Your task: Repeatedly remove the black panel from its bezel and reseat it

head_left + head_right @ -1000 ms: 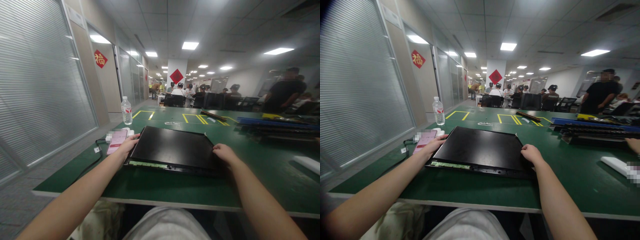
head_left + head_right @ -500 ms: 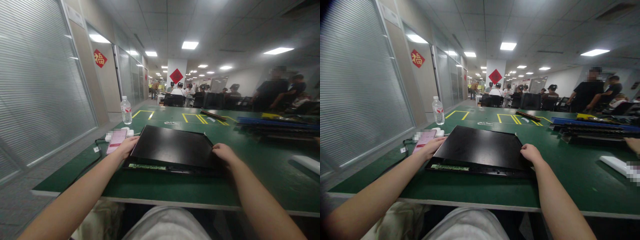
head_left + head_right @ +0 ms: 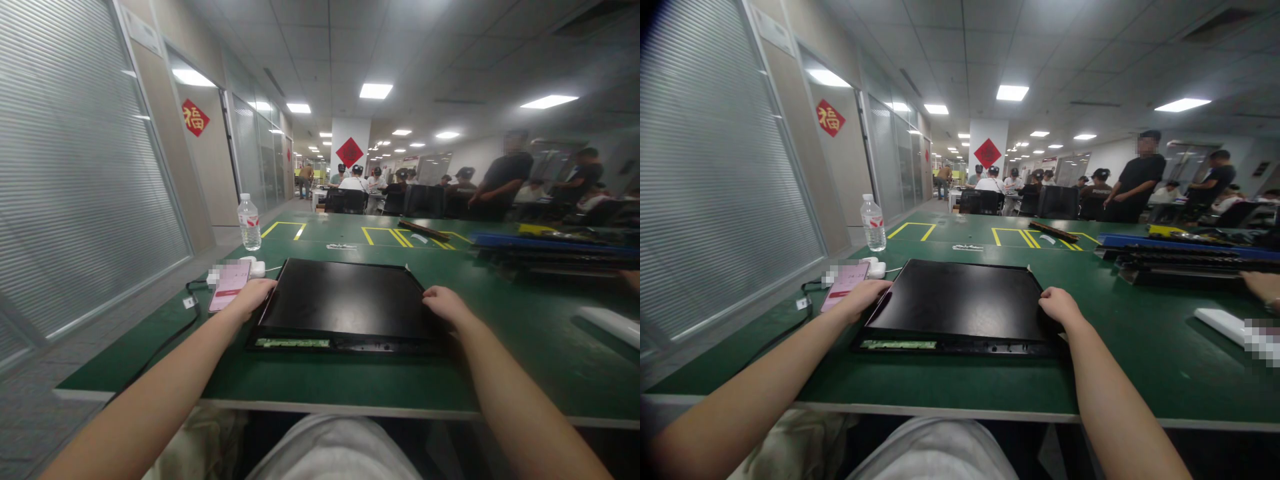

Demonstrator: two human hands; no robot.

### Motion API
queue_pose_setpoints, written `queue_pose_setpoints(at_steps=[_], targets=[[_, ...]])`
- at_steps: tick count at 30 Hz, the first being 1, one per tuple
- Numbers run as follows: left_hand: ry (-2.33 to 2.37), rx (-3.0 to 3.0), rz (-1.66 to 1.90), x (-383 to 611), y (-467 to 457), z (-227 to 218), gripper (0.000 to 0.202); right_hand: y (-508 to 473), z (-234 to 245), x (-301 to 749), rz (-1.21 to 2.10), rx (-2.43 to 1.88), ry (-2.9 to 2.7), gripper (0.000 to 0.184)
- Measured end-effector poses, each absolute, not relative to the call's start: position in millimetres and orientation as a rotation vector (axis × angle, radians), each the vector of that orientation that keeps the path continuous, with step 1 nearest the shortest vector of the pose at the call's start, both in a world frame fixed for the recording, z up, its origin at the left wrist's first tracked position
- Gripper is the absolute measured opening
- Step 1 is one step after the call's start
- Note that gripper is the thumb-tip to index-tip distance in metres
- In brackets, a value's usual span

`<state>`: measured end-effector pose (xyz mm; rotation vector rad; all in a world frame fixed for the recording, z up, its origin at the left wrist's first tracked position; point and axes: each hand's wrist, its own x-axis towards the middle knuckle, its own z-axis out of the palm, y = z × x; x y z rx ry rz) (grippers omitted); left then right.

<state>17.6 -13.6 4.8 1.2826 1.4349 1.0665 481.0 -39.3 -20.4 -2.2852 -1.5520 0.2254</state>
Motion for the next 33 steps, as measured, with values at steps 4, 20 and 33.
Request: queue_pose_setpoints(at_steps=[4, 20, 33], targets=[[1.553, 1.575, 1.039, 16.1, -15.1, 2.4, 0.04, -38.0, -22.2, 482.0, 0.208, -2.28, -1.553, 0.025], [1.397, 1.573, 1.127, 23.5, -22.7, 13.6, 0.047, -34.5, -24.2, 484.6, 0.243, -2.246, -1.517, 0.031], [1.151, 1.544, 1.347, 23.1, -14.4, 6.1, 0.063, -39.4, -15.4, 480.0, 0.421, -2.118, -1.306, 0.038]])
